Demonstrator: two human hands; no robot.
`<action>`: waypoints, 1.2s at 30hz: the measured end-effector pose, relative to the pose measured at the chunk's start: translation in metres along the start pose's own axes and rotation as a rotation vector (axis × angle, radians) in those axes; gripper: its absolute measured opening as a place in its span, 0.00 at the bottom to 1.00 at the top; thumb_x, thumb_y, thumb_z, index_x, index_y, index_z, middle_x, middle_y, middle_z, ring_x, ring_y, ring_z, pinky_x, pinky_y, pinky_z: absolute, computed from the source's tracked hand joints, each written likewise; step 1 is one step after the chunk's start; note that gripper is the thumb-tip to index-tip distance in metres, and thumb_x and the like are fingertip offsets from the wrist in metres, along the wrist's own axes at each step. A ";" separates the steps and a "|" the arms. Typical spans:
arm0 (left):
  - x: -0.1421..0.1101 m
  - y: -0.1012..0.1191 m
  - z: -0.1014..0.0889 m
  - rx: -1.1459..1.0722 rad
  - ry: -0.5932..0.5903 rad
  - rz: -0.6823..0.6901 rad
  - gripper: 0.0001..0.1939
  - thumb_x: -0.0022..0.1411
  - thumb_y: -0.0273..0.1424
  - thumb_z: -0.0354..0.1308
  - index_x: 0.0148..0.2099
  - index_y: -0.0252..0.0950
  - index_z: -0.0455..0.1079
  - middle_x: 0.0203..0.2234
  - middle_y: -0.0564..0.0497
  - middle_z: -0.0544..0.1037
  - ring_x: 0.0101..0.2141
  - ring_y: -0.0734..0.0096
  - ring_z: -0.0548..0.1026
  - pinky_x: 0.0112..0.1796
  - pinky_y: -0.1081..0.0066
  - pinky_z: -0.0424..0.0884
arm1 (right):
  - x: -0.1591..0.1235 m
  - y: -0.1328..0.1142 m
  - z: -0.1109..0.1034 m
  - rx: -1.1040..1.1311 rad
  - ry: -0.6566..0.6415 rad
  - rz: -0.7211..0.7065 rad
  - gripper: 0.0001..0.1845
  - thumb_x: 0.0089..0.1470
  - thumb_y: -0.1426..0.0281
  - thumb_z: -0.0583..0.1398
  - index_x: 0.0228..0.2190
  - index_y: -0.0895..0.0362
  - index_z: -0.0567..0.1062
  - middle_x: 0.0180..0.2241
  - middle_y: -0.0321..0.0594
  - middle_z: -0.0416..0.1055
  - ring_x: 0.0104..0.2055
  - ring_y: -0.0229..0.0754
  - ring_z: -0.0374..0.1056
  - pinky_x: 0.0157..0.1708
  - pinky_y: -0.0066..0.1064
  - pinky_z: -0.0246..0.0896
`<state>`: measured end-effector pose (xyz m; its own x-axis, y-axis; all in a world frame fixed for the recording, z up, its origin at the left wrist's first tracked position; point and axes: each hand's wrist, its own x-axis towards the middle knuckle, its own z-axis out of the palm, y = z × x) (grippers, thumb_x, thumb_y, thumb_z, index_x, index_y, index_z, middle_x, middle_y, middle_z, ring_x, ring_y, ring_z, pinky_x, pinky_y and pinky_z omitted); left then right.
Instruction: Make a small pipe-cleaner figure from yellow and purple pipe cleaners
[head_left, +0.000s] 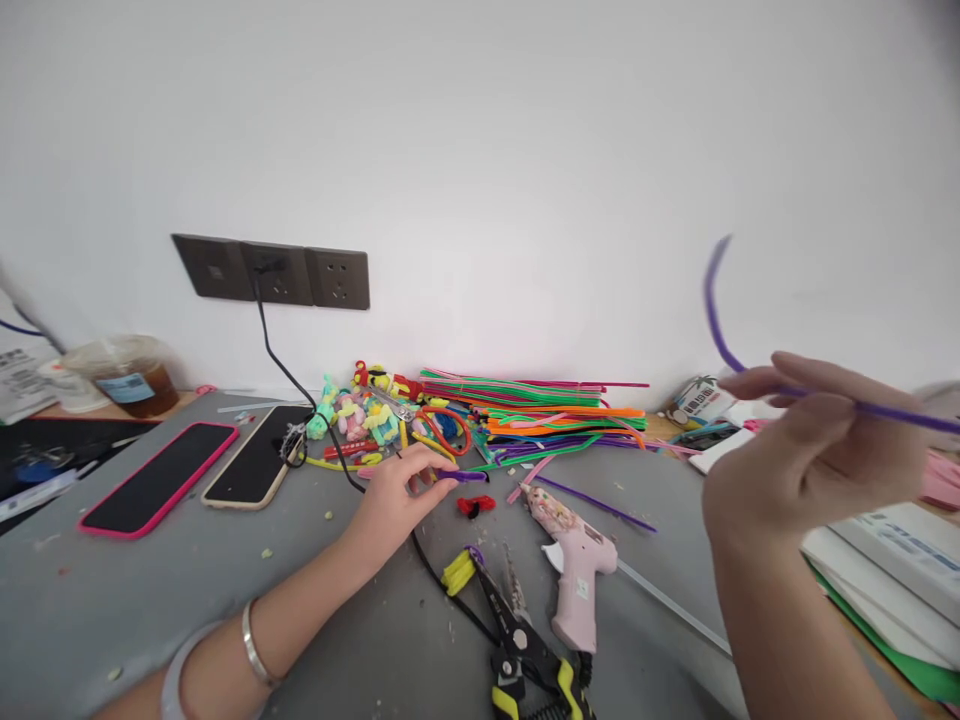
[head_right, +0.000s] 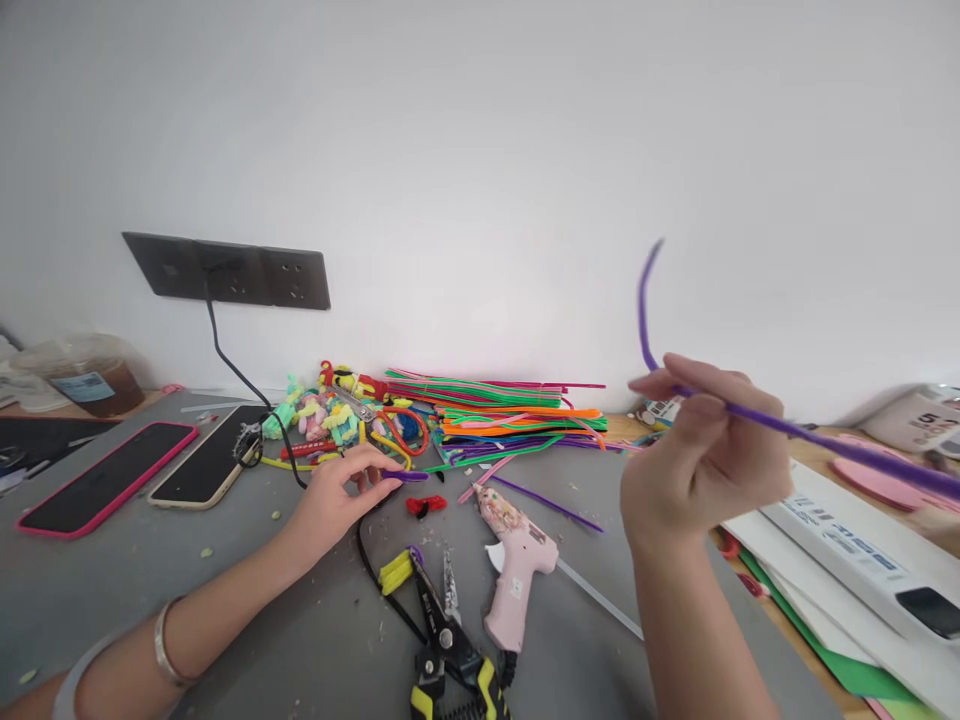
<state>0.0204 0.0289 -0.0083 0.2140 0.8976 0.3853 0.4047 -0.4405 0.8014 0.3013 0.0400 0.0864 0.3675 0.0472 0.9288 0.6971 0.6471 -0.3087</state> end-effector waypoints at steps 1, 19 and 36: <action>0.000 0.000 0.000 0.001 0.003 0.003 0.05 0.62 0.31 0.59 0.38 0.38 0.76 0.30 0.51 0.78 0.29 0.71 0.73 0.29 0.74 0.67 | 0.005 -0.004 -0.004 -0.109 -0.078 -0.052 0.17 0.65 0.62 0.53 0.34 0.53 0.79 0.23 0.40 0.69 0.29 0.50 0.71 0.34 0.44 0.62; -0.002 0.004 0.002 -0.199 -0.034 -0.034 0.07 0.59 0.33 0.63 0.39 0.36 0.78 0.29 0.50 0.75 0.26 0.74 0.69 0.28 0.74 0.67 | -0.057 -0.021 0.002 0.181 -1.379 0.095 0.14 0.66 0.68 0.52 0.41 0.54 0.77 0.27 0.37 0.78 0.22 0.36 0.70 0.23 0.25 0.63; -0.003 0.014 0.001 -0.297 -0.034 -0.139 0.10 0.57 0.34 0.64 0.39 0.35 0.79 0.32 0.48 0.83 0.31 0.68 0.78 0.34 0.72 0.74 | -0.065 -0.024 0.002 0.142 -1.348 0.023 0.13 0.64 0.72 0.54 0.41 0.56 0.79 0.25 0.37 0.78 0.21 0.35 0.68 0.24 0.25 0.58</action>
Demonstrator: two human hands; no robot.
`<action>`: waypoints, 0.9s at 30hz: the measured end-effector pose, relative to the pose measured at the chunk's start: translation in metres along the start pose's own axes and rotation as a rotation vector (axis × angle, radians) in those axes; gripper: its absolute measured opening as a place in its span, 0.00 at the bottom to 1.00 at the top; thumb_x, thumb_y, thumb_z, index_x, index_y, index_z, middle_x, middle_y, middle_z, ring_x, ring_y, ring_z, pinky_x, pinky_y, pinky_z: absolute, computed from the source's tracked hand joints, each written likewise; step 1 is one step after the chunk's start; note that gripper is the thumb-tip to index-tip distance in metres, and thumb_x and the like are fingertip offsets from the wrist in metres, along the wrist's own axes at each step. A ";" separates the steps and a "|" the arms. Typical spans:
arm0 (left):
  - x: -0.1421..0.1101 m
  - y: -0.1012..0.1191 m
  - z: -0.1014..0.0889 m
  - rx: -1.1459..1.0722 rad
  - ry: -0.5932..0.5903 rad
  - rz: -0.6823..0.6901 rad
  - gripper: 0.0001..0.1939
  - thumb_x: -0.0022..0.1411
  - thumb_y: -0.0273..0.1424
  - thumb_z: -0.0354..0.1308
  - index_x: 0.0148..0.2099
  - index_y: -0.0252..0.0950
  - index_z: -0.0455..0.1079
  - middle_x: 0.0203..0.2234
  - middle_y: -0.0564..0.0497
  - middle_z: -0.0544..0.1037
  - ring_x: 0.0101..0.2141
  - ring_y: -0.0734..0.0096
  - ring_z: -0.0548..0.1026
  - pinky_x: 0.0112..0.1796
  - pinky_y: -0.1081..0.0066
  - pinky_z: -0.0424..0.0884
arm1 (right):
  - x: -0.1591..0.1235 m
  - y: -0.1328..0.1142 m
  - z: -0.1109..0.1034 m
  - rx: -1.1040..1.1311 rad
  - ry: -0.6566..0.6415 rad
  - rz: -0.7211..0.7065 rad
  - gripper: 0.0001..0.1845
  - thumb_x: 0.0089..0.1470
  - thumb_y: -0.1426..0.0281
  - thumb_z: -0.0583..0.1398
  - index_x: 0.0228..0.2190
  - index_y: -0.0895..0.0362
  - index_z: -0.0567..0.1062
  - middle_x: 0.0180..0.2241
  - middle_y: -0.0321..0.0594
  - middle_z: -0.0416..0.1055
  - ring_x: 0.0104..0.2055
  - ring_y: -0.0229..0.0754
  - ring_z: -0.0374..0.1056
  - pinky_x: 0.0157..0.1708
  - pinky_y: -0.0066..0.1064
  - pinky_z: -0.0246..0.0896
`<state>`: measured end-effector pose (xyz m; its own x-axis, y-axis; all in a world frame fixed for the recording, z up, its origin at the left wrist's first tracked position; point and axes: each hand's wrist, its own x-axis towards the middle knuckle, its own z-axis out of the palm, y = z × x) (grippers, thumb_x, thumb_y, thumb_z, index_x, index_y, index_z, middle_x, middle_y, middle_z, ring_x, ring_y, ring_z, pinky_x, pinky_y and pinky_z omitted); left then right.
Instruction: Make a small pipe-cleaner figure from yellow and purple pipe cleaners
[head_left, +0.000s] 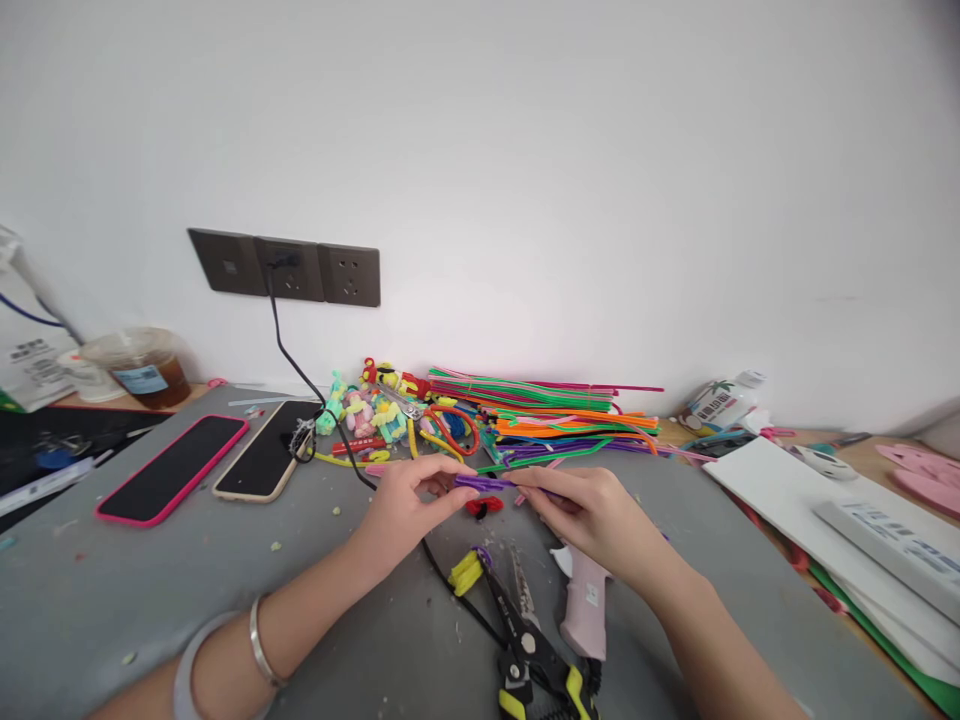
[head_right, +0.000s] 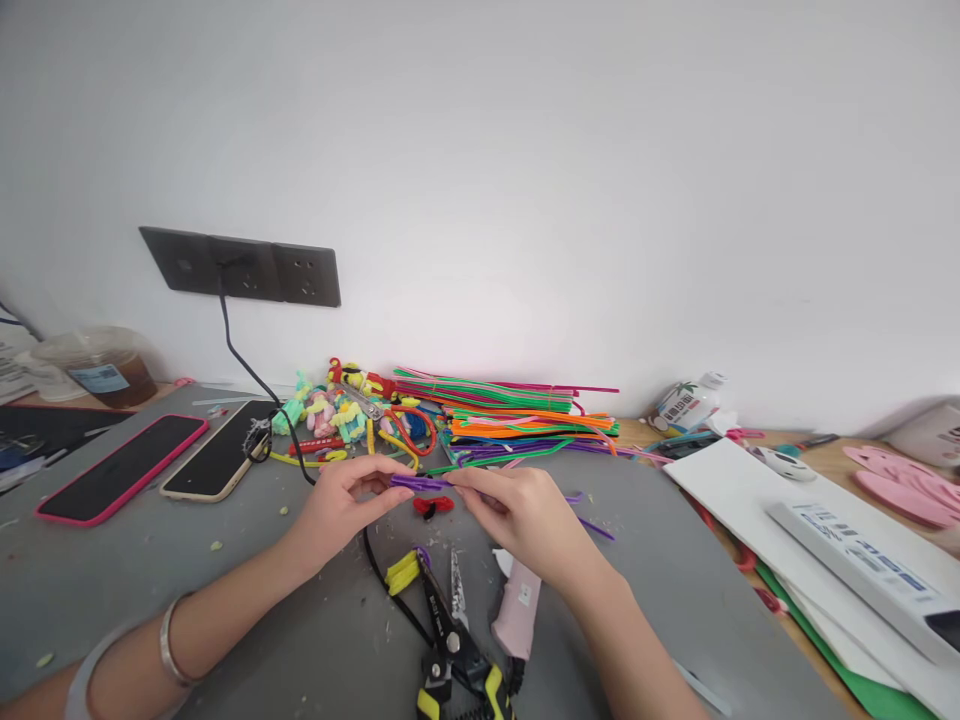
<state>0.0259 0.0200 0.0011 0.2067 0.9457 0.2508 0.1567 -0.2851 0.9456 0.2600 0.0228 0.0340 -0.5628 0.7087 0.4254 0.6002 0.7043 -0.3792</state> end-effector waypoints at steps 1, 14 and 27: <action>0.000 0.000 0.000 -0.007 0.000 -0.003 0.10 0.57 0.34 0.65 0.39 0.35 0.79 0.31 0.48 0.83 0.31 0.68 0.79 0.34 0.72 0.75 | 0.000 0.000 0.000 0.004 0.001 -0.005 0.14 0.64 0.72 0.54 0.41 0.56 0.79 0.25 0.36 0.78 0.21 0.35 0.68 0.24 0.25 0.58; -0.001 0.006 0.001 -0.097 -0.007 -0.025 0.07 0.58 0.34 0.63 0.34 0.34 0.78 0.27 0.49 0.80 0.27 0.72 0.75 0.30 0.75 0.71 | 0.000 -0.002 0.002 0.040 -0.003 -0.032 0.12 0.63 0.74 0.54 0.40 0.56 0.79 0.26 0.37 0.77 0.22 0.36 0.67 0.24 0.26 0.57; -0.001 0.005 0.004 -0.340 -0.119 -0.061 0.09 0.58 0.35 0.65 0.32 0.34 0.76 0.23 0.52 0.75 0.25 0.75 0.71 0.30 0.75 0.69 | -0.001 -0.012 -0.002 0.373 -0.013 0.080 0.07 0.58 0.76 0.58 0.29 0.55 0.73 0.26 0.34 0.66 0.26 0.35 0.59 0.24 0.26 0.52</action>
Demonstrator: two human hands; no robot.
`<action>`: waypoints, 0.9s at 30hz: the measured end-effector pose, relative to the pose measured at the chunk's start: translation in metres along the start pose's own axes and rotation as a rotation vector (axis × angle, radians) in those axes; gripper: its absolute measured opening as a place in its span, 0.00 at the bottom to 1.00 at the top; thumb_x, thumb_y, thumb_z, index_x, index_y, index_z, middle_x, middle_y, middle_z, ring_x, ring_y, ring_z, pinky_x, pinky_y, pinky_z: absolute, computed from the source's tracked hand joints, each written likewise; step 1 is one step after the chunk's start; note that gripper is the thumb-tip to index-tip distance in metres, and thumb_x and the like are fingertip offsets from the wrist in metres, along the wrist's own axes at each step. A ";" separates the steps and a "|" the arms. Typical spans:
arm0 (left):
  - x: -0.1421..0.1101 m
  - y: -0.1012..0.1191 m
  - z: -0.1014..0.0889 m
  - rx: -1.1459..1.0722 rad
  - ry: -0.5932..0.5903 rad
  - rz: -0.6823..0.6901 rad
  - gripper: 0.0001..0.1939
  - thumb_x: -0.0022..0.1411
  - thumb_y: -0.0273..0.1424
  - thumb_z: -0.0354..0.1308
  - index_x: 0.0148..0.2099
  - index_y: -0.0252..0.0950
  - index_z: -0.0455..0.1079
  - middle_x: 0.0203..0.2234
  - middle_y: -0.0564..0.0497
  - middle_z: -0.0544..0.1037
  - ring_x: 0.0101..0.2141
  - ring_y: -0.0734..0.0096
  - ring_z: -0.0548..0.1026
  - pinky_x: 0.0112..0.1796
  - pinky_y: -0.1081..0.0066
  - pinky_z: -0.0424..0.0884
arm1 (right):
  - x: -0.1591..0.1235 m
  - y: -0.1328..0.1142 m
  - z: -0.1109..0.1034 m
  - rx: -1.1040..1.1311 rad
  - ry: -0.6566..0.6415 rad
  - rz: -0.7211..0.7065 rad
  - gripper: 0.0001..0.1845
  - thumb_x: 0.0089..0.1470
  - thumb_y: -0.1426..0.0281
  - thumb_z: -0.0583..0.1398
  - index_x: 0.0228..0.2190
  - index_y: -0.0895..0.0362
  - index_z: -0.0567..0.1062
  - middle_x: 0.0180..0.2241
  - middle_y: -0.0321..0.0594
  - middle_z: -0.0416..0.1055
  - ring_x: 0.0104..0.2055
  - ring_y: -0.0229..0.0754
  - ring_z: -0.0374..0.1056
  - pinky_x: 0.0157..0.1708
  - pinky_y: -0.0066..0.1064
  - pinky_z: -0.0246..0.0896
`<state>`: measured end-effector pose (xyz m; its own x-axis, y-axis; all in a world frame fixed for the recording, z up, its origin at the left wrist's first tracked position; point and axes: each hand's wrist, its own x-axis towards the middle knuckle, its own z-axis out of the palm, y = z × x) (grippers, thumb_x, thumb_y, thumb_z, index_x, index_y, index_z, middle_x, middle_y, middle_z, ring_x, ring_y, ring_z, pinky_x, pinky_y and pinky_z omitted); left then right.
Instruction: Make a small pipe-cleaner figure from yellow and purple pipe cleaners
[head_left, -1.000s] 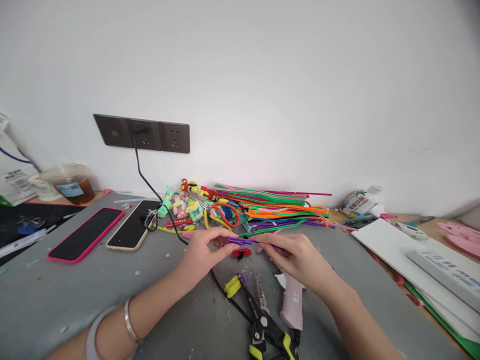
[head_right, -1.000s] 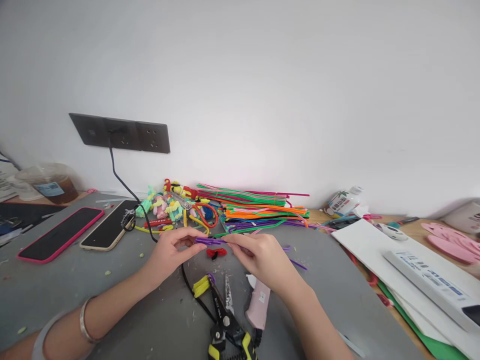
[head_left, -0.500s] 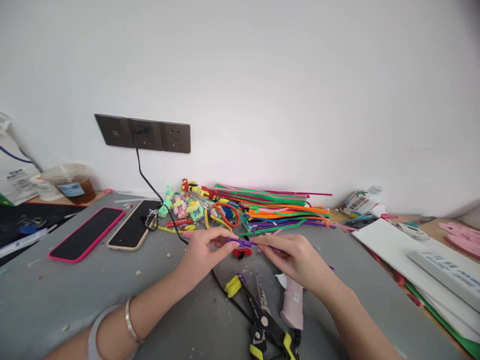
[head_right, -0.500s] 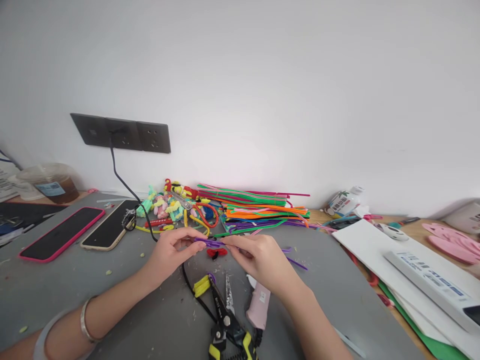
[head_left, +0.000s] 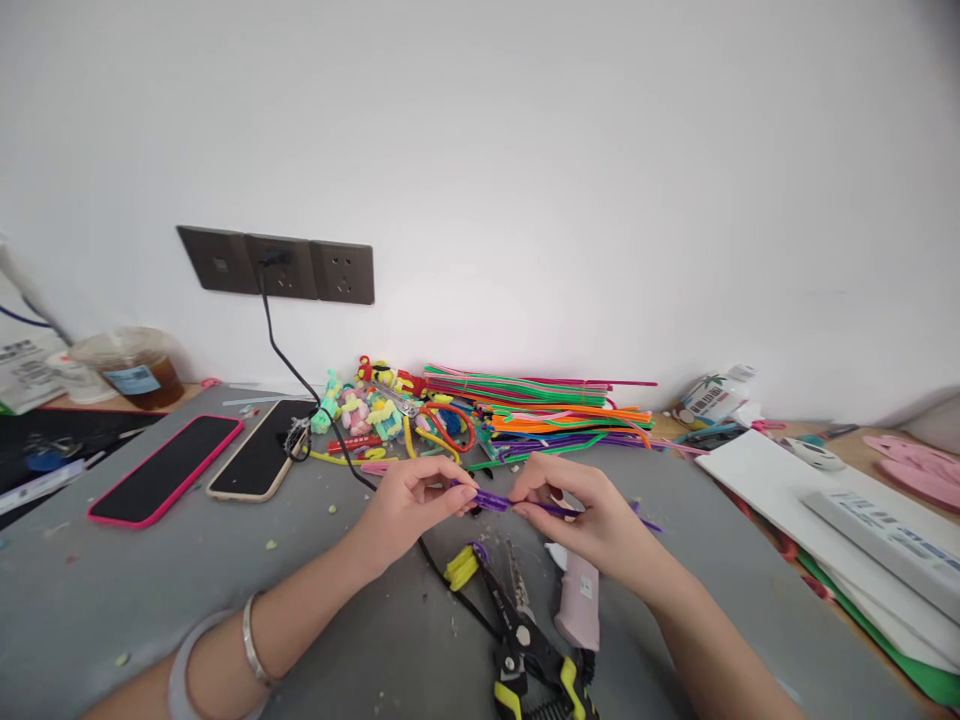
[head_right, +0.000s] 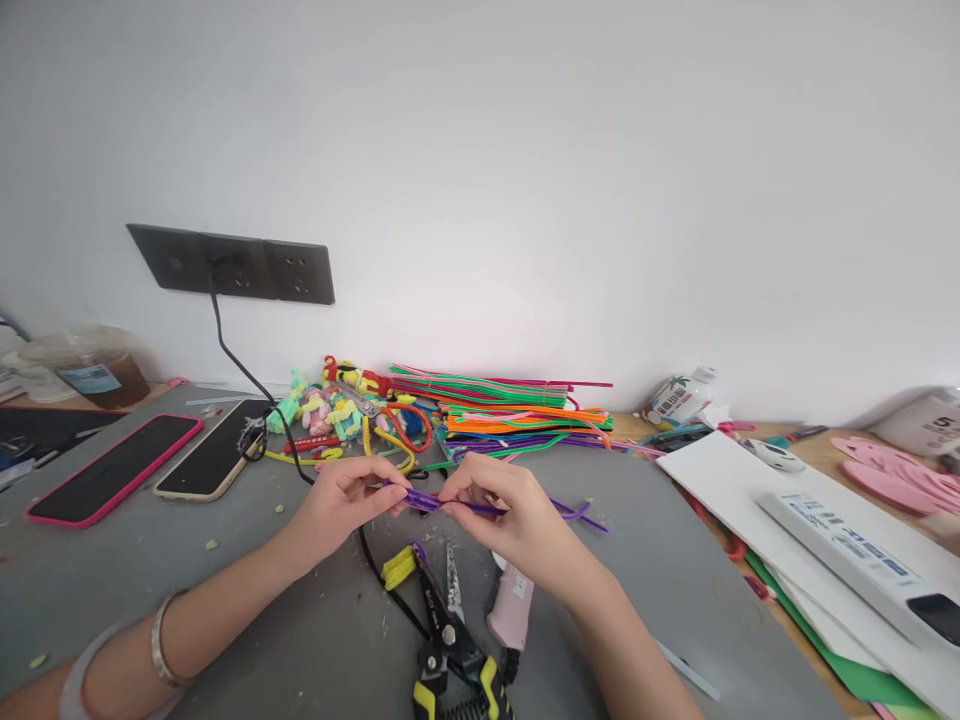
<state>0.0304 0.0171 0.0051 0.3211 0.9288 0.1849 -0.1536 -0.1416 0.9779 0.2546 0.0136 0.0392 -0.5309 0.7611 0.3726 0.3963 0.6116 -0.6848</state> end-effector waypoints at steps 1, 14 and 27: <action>0.000 0.000 0.000 0.002 -0.010 -0.002 0.08 0.58 0.35 0.65 0.32 0.34 0.76 0.22 0.53 0.75 0.24 0.75 0.71 0.29 0.76 0.69 | 0.000 -0.002 0.000 0.017 -0.012 0.008 0.07 0.58 0.77 0.57 0.29 0.55 0.73 0.25 0.34 0.65 0.26 0.35 0.58 0.24 0.26 0.51; -0.004 0.006 0.004 -0.084 -0.125 -0.086 0.12 0.56 0.39 0.67 0.32 0.34 0.77 0.21 0.53 0.75 0.23 0.74 0.72 0.30 0.74 0.71 | -0.002 -0.011 -0.006 0.157 -0.127 -0.009 0.10 0.61 0.71 0.57 0.28 0.56 0.75 0.25 0.38 0.68 0.27 0.37 0.60 0.25 0.28 0.54; -0.011 0.009 0.008 -0.188 -0.218 -0.172 0.16 0.54 0.42 0.69 0.31 0.32 0.76 0.21 0.51 0.76 0.22 0.75 0.72 0.27 0.74 0.69 | -0.006 -0.013 -0.008 0.312 -0.206 -0.005 0.14 0.60 0.60 0.61 0.28 0.56 0.76 0.25 0.38 0.70 0.29 0.38 0.63 0.27 0.28 0.58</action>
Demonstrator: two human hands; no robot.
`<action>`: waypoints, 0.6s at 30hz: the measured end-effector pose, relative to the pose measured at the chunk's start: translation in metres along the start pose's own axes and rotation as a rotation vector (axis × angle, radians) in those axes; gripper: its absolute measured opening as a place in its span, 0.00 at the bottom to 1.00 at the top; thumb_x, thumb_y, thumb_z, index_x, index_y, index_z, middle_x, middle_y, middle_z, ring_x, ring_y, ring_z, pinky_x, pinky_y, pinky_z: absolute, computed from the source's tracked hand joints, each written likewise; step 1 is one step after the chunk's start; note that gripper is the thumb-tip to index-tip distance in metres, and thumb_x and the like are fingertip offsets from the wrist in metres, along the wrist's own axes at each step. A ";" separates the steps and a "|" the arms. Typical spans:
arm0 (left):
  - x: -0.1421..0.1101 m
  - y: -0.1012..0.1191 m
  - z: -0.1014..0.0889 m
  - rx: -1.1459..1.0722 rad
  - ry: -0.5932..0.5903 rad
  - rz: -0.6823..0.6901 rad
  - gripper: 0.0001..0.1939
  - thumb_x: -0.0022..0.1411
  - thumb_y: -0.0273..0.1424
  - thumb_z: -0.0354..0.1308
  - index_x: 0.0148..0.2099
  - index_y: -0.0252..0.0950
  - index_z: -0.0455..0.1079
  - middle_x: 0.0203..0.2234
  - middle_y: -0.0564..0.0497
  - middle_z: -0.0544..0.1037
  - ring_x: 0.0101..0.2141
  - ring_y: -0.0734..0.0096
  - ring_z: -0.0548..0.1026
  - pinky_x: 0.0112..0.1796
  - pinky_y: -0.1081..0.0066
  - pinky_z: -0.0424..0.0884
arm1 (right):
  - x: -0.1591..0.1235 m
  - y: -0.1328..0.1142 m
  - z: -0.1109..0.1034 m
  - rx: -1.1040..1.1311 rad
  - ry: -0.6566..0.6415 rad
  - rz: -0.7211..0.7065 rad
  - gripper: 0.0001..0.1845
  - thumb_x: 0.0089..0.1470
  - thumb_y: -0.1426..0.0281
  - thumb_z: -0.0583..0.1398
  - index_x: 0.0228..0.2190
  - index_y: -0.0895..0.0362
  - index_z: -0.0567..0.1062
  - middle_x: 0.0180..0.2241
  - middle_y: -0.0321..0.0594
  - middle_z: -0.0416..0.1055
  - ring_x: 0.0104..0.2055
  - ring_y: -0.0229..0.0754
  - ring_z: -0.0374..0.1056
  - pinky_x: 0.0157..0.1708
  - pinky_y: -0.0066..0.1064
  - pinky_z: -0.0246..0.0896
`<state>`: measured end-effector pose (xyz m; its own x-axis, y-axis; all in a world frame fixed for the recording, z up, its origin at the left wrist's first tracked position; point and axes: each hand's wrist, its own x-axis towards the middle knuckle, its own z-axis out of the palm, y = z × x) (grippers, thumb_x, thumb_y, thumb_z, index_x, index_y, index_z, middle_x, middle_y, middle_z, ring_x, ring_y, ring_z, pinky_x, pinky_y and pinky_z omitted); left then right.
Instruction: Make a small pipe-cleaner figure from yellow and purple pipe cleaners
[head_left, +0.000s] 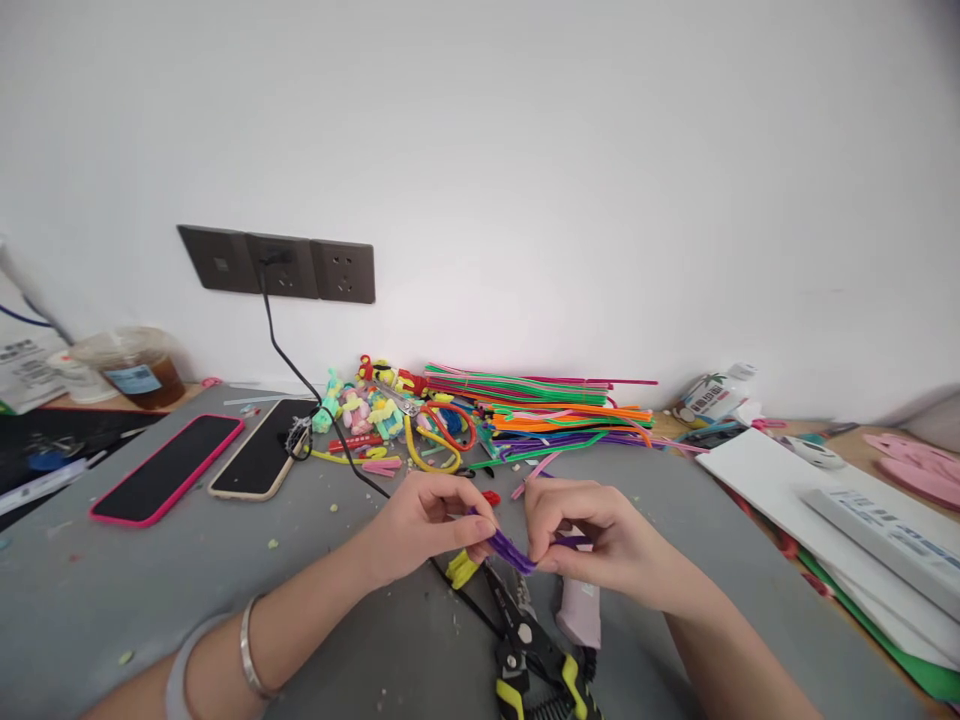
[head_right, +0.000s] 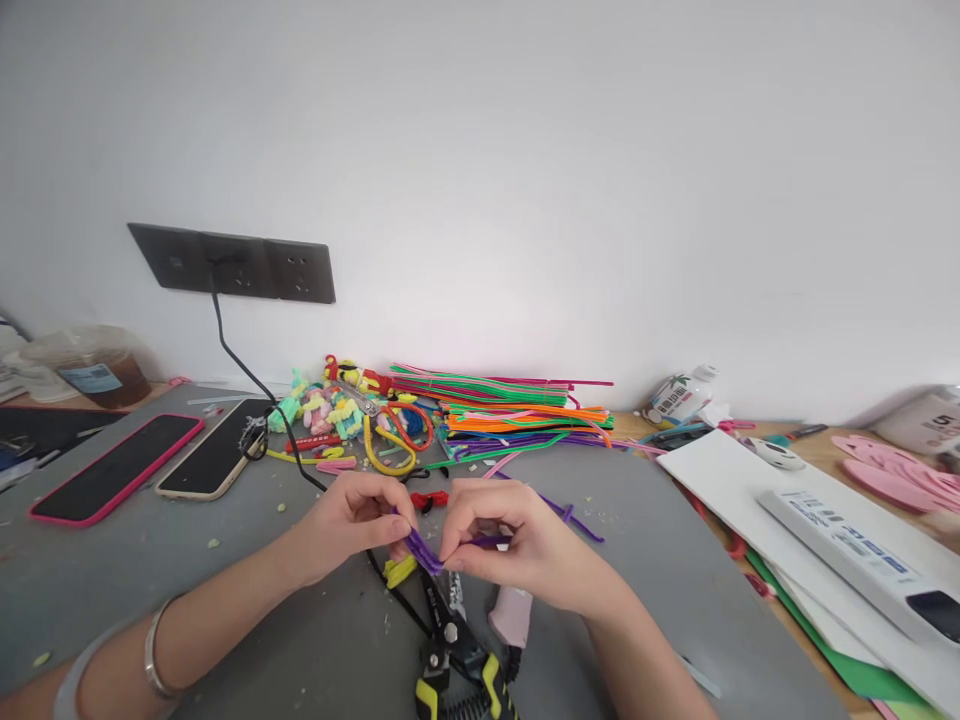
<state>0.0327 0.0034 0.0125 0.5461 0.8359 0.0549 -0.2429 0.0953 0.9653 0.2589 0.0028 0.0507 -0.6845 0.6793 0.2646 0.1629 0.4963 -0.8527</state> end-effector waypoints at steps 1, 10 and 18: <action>0.000 0.000 0.001 -0.006 -0.010 -0.004 0.16 0.54 0.42 0.69 0.31 0.32 0.76 0.21 0.51 0.76 0.22 0.75 0.73 0.27 0.74 0.70 | 0.000 -0.001 0.000 0.011 -0.017 -0.010 0.13 0.60 0.61 0.62 0.28 0.56 0.76 0.26 0.38 0.71 0.29 0.38 0.64 0.28 0.28 0.58; 0.004 0.005 -0.006 0.093 0.033 -0.052 0.18 0.53 0.44 0.68 0.33 0.32 0.77 0.21 0.50 0.77 0.22 0.73 0.73 0.28 0.73 0.71 | 0.001 -0.006 0.005 -0.098 0.058 -0.039 0.14 0.64 0.63 0.57 0.29 0.56 0.74 0.28 0.40 0.70 0.31 0.39 0.65 0.29 0.29 0.61; 0.012 -0.002 -0.026 0.883 0.182 0.167 0.06 0.59 0.32 0.62 0.36 0.39 0.80 0.33 0.48 0.80 0.34 0.64 0.76 0.37 0.69 0.70 | 0.002 0.013 0.002 -0.713 0.675 -0.178 0.06 0.61 0.75 0.56 0.33 0.53 0.71 0.28 0.39 0.70 0.28 0.39 0.65 0.28 0.30 0.60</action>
<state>0.0188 0.0271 0.0046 0.4058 0.8813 0.2422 0.4351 -0.4193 0.7968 0.2583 0.0091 0.0396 -0.2289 0.6187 0.7515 0.6370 0.6790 -0.3650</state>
